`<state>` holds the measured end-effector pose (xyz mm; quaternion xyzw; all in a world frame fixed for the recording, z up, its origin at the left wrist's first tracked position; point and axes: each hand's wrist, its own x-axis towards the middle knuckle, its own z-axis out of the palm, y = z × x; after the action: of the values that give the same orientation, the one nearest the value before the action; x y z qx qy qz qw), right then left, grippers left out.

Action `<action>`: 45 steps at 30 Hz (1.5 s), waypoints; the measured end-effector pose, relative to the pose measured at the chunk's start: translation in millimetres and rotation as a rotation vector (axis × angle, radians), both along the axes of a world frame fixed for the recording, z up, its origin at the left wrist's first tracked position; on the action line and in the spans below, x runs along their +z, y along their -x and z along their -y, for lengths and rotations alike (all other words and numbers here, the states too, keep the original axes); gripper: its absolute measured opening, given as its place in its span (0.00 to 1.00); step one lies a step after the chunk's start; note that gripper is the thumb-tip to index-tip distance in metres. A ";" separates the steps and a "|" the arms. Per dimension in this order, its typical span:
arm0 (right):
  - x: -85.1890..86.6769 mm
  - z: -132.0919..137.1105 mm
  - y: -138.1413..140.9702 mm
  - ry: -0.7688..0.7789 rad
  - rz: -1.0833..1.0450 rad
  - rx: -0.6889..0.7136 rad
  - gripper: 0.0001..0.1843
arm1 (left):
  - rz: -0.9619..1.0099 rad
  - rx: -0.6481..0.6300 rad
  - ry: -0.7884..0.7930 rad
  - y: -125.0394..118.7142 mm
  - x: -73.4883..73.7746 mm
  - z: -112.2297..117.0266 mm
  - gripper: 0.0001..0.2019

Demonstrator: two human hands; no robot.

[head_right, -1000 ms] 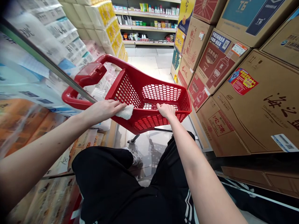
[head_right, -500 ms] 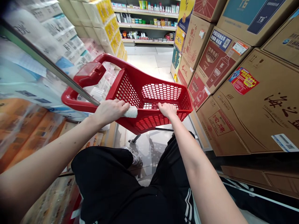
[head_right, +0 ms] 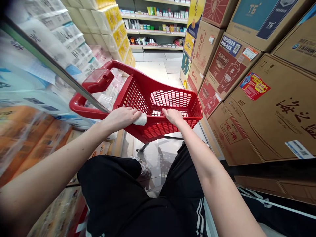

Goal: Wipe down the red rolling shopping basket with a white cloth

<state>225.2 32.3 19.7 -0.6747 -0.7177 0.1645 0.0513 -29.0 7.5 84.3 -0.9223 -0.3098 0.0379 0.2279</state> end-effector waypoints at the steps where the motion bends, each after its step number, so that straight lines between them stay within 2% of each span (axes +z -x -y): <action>1: 1.9 0.4 5.1 -0.007 -0.012 0.025 0.42 | -0.005 -0.005 -0.004 -0.3 -0.5 -0.5 0.08; 5: 8.1 3.3 27.1 0.009 -0.053 0.112 0.44 | 0.030 0.002 -0.016 0.6 -2.2 -0.3 0.08; 8: 10.8 5.8 35.3 0.053 -0.052 0.053 0.44 | 0.112 0.008 -0.018 1.4 -4.0 1.2 0.08; 15: 8.3 5.7 33.0 0.060 -0.055 0.037 0.44 | 0.183 0.078 -0.049 -3.3 -8.3 2.9 0.08; 24: 8.6 3.8 36.5 0.091 -0.053 0.070 0.45 | 0.168 0.232 0.068 -15.0 -6.7 3.0 0.07; 29: 10.0 4.9 35.0 0.076 -0.029 0.050 0.43 | 0.198 0.148 0.015 -18.5 -12.4 3.5 0.08; 34: 11.6 7.5 35.3 0.072 -0.027 0.000 0.41 | 0.193 0.063 -0.084 -10.9 -12.3 7.6 0.09; 41: 7.2 6.2 35.3 0.048 -0.035 0.018 0.42 | 0.163 0.061 -0.132 11.7 1.0 19.5 0.12; 45: 5.6 5.7 36.2 0.040 -0.033 0.017 0.42 | 0.180 0.073 -0.121 18.5 1.7 20.1 0.13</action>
<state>189.1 26.5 25.3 -0.6667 -0.7190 0.1903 0.0485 -47.5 -12.6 86.0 -0.8945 -0.3643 -0.0559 0.2530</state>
